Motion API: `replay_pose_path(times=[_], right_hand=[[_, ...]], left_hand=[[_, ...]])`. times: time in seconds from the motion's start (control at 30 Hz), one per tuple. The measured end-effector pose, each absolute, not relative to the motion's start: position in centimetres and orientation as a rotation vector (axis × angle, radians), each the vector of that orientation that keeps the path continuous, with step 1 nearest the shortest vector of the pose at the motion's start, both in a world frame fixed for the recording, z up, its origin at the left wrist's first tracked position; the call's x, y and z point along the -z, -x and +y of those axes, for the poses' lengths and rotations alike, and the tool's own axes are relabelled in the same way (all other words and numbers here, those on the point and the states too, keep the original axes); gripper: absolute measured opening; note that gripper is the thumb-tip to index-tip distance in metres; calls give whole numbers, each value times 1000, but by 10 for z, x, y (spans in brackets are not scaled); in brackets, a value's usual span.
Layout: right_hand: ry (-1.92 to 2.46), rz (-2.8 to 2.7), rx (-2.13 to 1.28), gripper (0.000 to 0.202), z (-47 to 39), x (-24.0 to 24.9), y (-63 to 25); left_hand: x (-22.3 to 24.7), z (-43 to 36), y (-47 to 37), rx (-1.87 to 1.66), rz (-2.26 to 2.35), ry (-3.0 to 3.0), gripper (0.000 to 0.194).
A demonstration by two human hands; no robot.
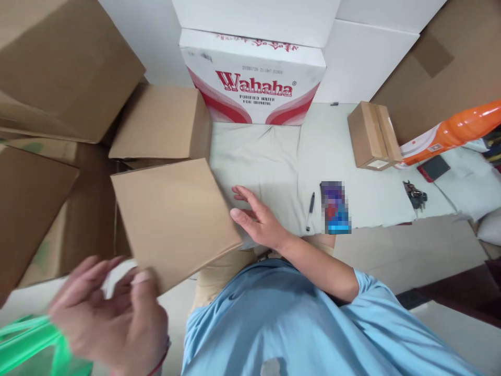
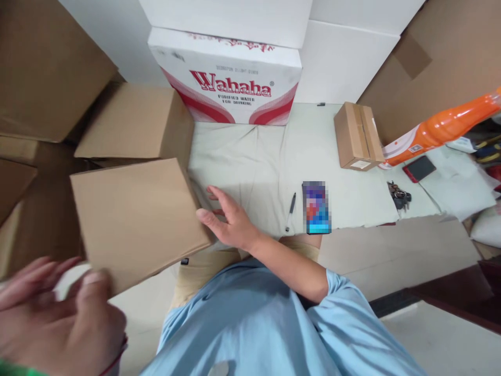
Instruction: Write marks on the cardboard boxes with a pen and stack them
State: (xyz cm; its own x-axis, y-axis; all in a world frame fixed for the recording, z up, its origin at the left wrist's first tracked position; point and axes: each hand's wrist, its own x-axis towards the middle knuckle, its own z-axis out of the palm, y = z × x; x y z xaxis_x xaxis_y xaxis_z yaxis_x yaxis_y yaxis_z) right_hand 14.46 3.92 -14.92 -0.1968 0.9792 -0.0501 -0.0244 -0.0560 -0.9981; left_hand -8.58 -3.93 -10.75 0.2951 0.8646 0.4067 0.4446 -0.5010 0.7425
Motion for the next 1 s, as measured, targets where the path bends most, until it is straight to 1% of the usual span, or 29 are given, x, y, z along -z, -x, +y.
replay_pose_path(times=[0.07,0.13,0.27,0.4,0.5,0.57,0.63,0.7,0.77,0.8,0.9,1.0], right_hand=[[1087,-1308,-1485,73,37,144,-149],[1118,-1274,-1535,67,31,138,-161],[1285,-935,-1590,55,10,136,-199],[1395,-544,-1666,57,-17,140,-232],[1415,-457,-1645,50,-36,139,-242],[1426,-457,-1590,45,-46,138,-245],[1427,-451,-1512,45,-53,138,-247],[1408,-471,-1398,47,-55,140,-250],[1361,-555,-1252,47,-53,142,-252],[1333,-615,-1184,46,-51,143,-253],[1277,-796,-1067,44,-42,145,-255],[1266,-892,-1023,39,-38,148,-251]], left_hand=[[104,-38,77,-1108,1179,-2060,61],[100,-40,74,-1106,1204,-2050,61],[93,-45,70,-1133,1194,-2032,54],[88,-36,43,-1096,853,-2156,46],[87,-25,12,-1127,637,-2318,46],[89,-23,-3,-1183,651,-2402,45],[93,-26,-10,-1270,839,-2419,46],[99,-29,-9,-1309,1122,-2311,56],[105,-30,-1,-1218,1275,-2127,72],[108,-29,5,-1136,1275,-2040,77],[115,-25,20,-958,1132,-1837,84],[118,-20,25,-995,1109,-1723,110]])
